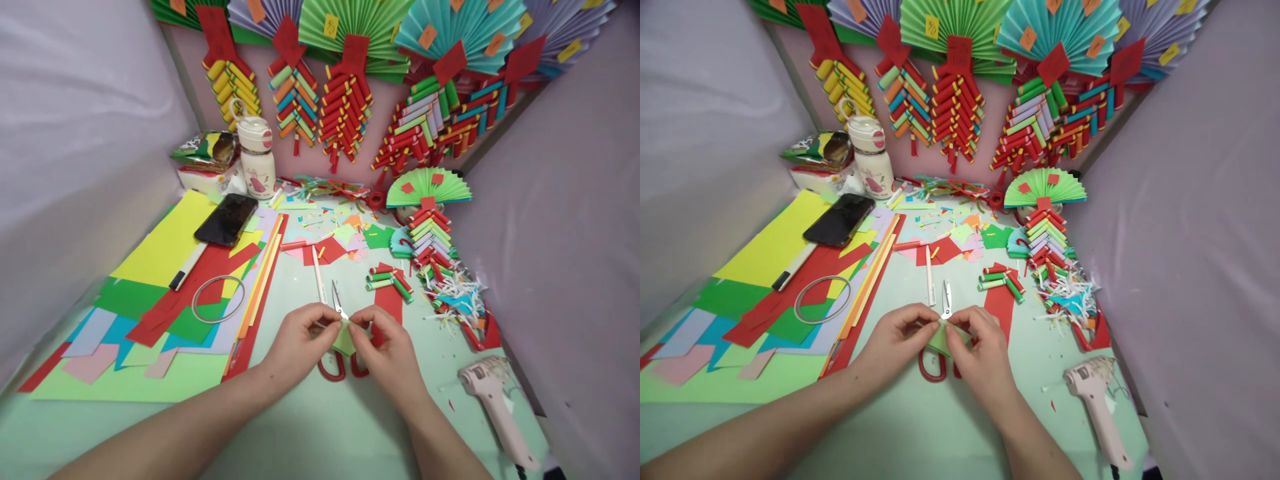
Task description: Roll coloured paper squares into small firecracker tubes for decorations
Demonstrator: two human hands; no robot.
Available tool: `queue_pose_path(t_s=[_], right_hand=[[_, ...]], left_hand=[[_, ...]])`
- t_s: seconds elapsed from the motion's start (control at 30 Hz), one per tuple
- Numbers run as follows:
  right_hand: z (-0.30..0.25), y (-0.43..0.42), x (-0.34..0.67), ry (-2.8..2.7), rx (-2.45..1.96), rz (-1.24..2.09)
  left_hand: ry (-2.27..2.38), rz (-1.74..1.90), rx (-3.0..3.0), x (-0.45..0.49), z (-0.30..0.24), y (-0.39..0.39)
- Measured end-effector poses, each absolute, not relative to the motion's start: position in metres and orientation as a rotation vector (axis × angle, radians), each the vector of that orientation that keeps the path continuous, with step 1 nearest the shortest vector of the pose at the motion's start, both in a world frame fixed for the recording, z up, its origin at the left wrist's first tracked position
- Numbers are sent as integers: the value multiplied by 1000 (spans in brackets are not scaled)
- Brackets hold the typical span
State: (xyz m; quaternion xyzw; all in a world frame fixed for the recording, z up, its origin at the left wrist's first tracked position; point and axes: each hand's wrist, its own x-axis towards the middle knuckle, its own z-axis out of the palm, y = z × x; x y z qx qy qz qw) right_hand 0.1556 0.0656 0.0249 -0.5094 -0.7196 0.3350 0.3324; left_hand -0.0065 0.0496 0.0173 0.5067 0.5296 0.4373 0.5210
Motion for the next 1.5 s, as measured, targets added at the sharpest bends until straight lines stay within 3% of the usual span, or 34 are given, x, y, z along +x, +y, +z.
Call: queue_pose_path(t_s=[0.43, 0.9, 1.03, 1.17, 1.5], right_hand=[[23, 67, 158, -1929, -1290, 930], [17, 75, 169, -1703, -1210, 1200], [20, 75, 170, -1620, -1232, 1102], [25, 71, 164, -1720, -1208, 1032], [21, 72, 163, -1606, -1386, 1265]], left_hand=[[1292, 964, 1492, -12, 22, 50], [1432, 1042, 1357, -15, 21, 53], [1481, 1083, 1307, -15, 23, 54], [1434, 1056, 1368, -12, 23, 52], [1272, 1024, 1169, -11, 23, 53]])
